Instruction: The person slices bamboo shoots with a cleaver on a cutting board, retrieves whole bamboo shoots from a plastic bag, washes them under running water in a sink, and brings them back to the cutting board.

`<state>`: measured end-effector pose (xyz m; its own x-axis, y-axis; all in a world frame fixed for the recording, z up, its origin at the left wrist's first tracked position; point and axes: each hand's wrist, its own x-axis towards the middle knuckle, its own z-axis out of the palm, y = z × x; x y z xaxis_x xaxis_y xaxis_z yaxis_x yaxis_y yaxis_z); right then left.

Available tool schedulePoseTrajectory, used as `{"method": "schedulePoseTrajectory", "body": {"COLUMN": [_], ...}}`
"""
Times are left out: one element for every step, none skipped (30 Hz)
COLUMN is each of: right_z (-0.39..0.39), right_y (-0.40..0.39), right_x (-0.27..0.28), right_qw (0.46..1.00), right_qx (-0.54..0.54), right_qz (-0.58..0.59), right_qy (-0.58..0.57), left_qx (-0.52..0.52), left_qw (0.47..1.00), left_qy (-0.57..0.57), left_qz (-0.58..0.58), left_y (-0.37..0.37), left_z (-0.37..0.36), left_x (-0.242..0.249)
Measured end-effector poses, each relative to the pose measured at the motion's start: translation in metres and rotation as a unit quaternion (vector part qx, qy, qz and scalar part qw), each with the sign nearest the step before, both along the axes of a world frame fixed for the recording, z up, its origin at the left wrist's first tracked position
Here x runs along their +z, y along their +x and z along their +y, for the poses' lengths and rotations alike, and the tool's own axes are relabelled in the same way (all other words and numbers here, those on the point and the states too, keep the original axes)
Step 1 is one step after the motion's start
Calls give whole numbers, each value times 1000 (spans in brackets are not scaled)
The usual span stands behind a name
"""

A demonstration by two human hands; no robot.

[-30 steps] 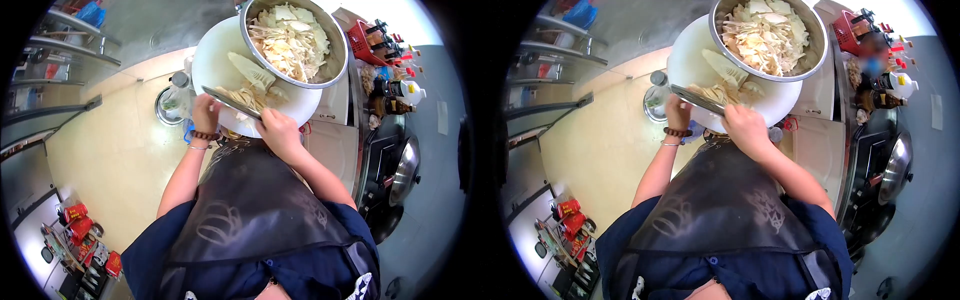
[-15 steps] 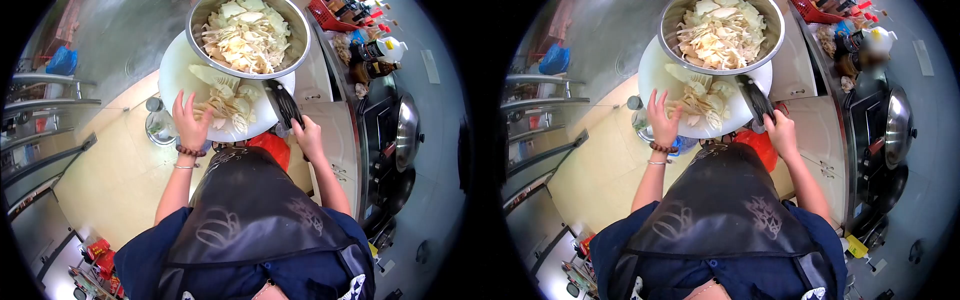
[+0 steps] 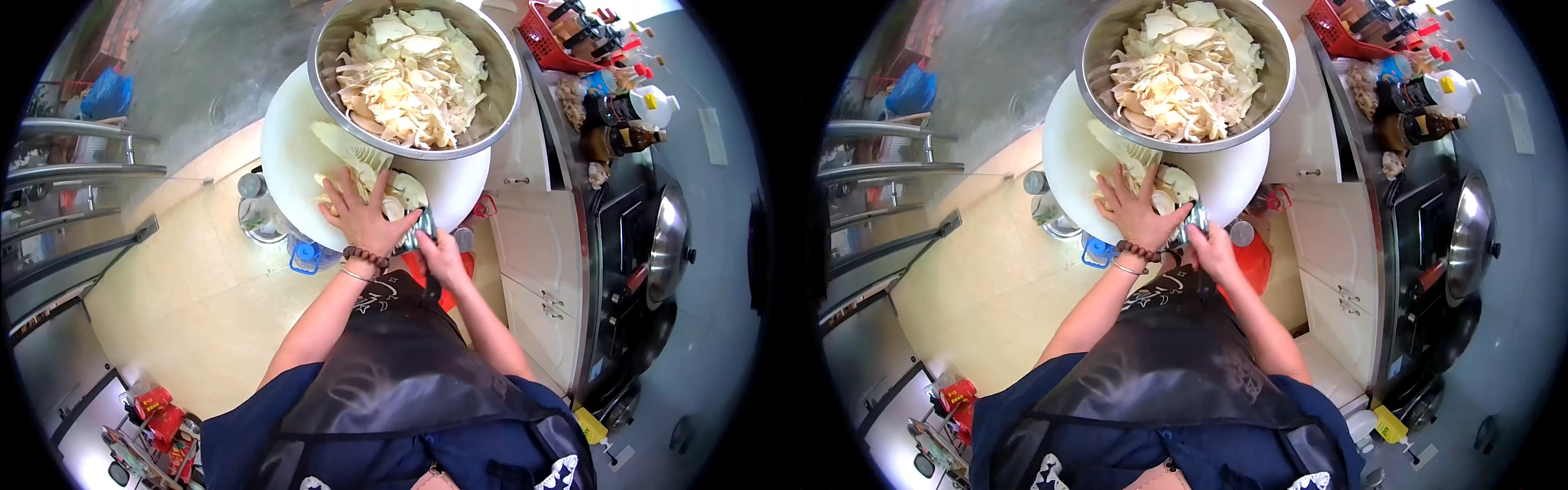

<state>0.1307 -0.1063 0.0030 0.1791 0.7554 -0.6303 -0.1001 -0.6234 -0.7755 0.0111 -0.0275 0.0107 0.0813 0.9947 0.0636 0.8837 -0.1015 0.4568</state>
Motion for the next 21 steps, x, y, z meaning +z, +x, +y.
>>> {"method": "schedulePoseTrajectory", "body": {"right_z": [-1,-3,-3,-2,-2,-2,-2,-3,-3,-4,-3,-2,-1,0,2,6,9,13,18,23,30], "right_y": [-9,-16,-22,-26,-29,-30,-30,-30,-31,-32,-32,-33,-33,-33,-33,-33,-32,-32,-31,-29,-25], "right_x": [-1,-3,-3,0,2,5,9,13,18,23,28,35,42,49,55,63,71,81,94,107,118], "right_qw": [999,998,997,997,996,996,996,997,997,997,996,997,995,993,992,992,991,990,990,989,988], "right_qx": [-8,-15,-12,-23,-35,-34,-17,0,1,10,18,20,38,56,67,68,73,79,75,76,68], "right_qz": [30,61,64,74,83,84,82,79,78,81,83,80,88,96,99,97,95,93,90,87,76], "right_qy": [16,31,29,20,10,8,12,15,14,11,9,10,21,32,39,45,60,75,83,89,113], "left_qx": [1,2,5,8,2,-4,-3,-13,-23,-21,-20,-22,-29,-30,-25,-20,-23,-25,-32,-39,-53], "left_qw": [1000,1000,999,999,997,994,994,989,983,983,973,960,963,962,958,953,951,949,944,939,933], "left_qy": [7,13,37,36,52,68,67,88,109,109,112,116,134,137,143,151,177,184,195,206,233], "left_qz": [-6,-12,-27,-25,-56,-88,-88,-116,-144,-146,-200,-252,-234,-236,-249,-261,-254,-256,-265,-274,-270], "left_y": [0,-1,-1,-3,-5,-7,-10,-12,-15,-17,-20,-22,-26,-29,-31,-32,-32,-32,-31,-29,-24], "left_z": [1,0,0,0,0,-1,-1,-3,-5,-8,-10,-10,-11,-10,-9,-6,-2,3,9,14,24], "left_x": [-4,-6,-6,-11,-16,-17,-17,-15,-13,-12,-11,-6,2,10,17,25,36,48,60,73,86]}}
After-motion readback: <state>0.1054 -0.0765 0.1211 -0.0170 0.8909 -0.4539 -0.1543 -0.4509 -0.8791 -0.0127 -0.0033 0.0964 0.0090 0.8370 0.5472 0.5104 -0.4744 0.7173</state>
